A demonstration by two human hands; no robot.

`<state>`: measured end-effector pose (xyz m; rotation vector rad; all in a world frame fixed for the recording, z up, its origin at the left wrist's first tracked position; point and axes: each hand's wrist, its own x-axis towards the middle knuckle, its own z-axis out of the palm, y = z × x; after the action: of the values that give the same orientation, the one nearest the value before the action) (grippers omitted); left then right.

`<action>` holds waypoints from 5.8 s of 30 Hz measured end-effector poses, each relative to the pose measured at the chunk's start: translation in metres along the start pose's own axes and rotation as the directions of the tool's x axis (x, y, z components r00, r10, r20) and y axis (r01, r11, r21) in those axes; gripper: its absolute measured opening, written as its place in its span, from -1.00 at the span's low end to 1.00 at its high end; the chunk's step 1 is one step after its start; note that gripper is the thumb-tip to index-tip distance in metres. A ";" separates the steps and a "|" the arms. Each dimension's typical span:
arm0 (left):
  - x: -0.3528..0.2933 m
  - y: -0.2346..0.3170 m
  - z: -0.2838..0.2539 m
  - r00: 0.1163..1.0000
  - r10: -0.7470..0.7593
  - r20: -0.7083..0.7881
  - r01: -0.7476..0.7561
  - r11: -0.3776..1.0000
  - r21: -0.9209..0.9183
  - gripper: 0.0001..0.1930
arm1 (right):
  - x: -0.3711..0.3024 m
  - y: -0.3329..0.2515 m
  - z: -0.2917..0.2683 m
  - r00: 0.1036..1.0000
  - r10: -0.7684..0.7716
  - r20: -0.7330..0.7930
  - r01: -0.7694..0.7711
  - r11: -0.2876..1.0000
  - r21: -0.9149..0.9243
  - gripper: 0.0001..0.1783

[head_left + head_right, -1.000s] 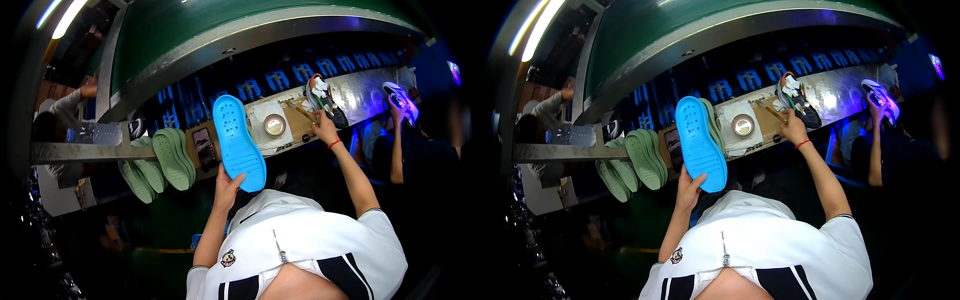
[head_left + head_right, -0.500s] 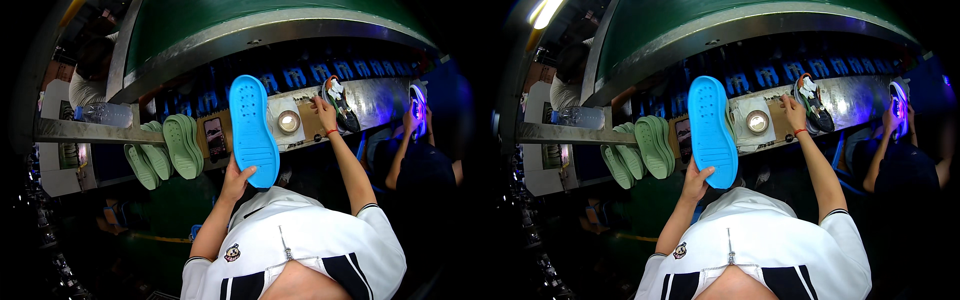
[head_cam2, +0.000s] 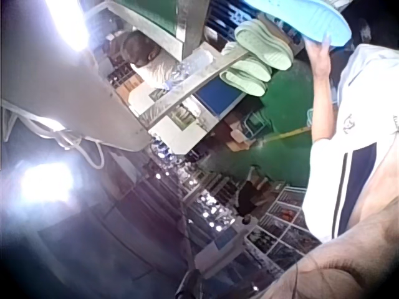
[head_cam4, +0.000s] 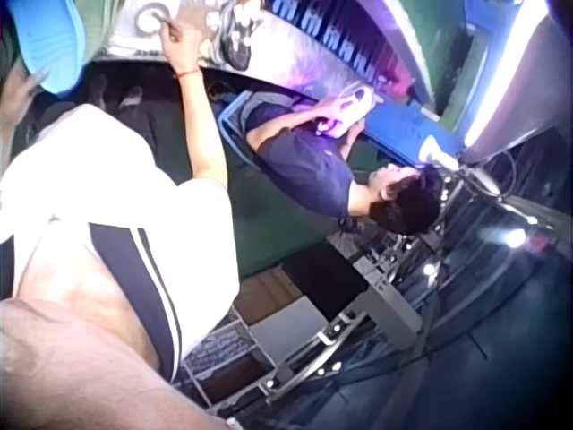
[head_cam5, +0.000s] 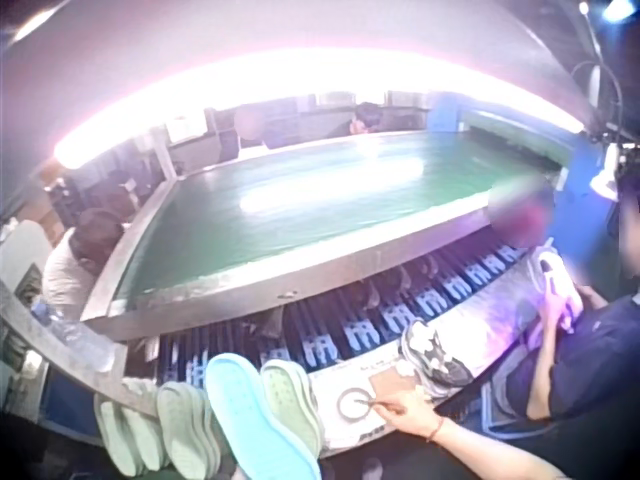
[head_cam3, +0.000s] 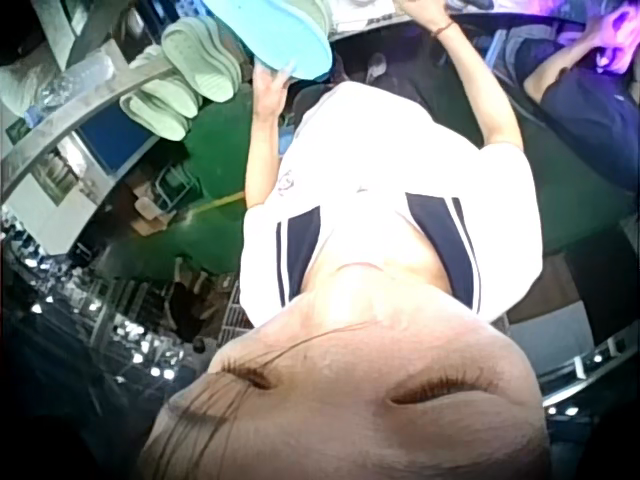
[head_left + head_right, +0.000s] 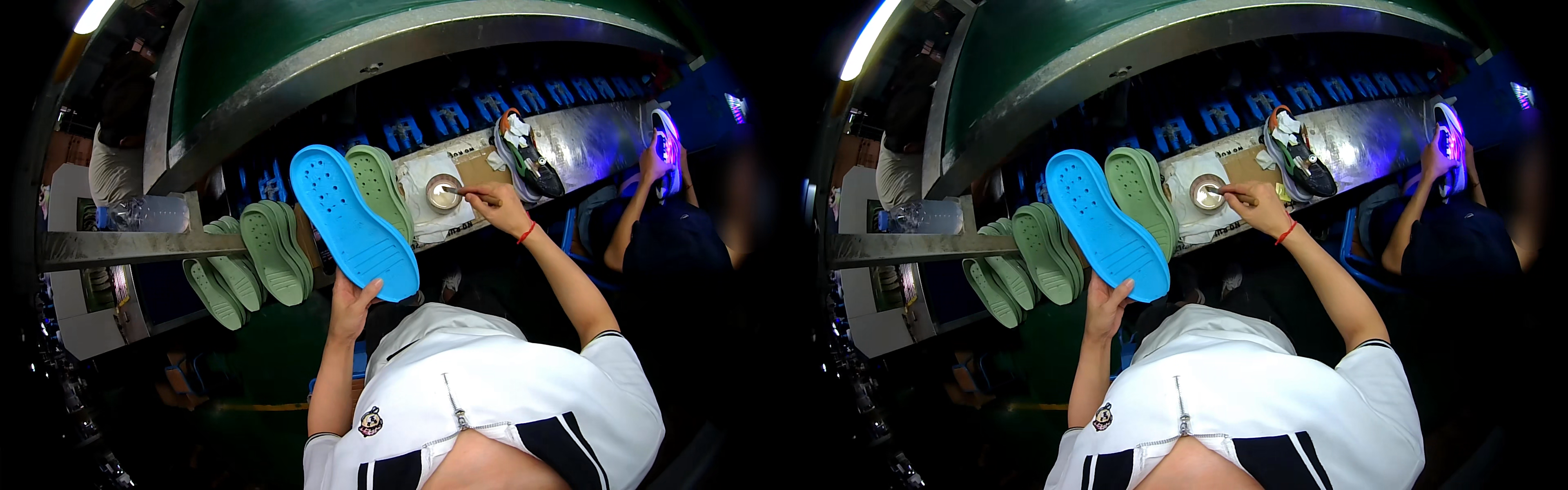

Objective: The person applies adhesive to the inner edges of green and blue shoe outsoles using a small brush, then places the soles onto a conveyor belt.

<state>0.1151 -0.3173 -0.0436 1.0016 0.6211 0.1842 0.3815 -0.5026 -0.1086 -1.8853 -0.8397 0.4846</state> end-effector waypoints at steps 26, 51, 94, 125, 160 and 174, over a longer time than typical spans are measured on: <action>0.007 0.001 0.001 0.996 0.066 -0.061 -0.067 0.998 -0.020 -0.37 | -0.008 0.036 0.034 0.980 0.137 -0.146 -0.131 0.990 0.049 -0.74; 0.018 0.008 0.009 0.995 0.079 -0.062 -0.078 0.997 0.019 -0.43 | -0.018 0.004 0.026 0.990 -0.139 0.004 0.137 0.974 -0.181 -0.79; 0.042 0.012 0.023 0.985 0.167 -0.030 -0.165 0.984 0.064 -0.40 | -0.025 0.014 0.027 0.985 -0.172 -0.012 0.163 0.953 -0.257 -0.83; 0.065 0.019 0.047 0.897 0.440 -0.025 -0.422 0.873 0.245 -0.45 | -0.027 -0.004 0.015 0.961 0.189 -0.204 -0.137 0.960 0.243 -0.87; 0.065 0.034 0.063 0.858 0.509 -0.072 -0.471 0.834 0.287 -0.49 | -0.034 -0.132 -0.031 0.980 -0.196 0.013 0.195 0.977 0.087 -0.95; 0.067 0.039 0.064 0.861 0.509 -0.017 -0.479 0.821 0.312 -0.48 | -0.018 -0.137 -0.047 0.946 -0.318 0.070 0.317 0.948 0.026 -0.97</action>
<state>0.2110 -0.3149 -0.0133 1.4479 0.4725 0.6205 0.3531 -0.5063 0.0343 -1.6844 -1.1625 0.3593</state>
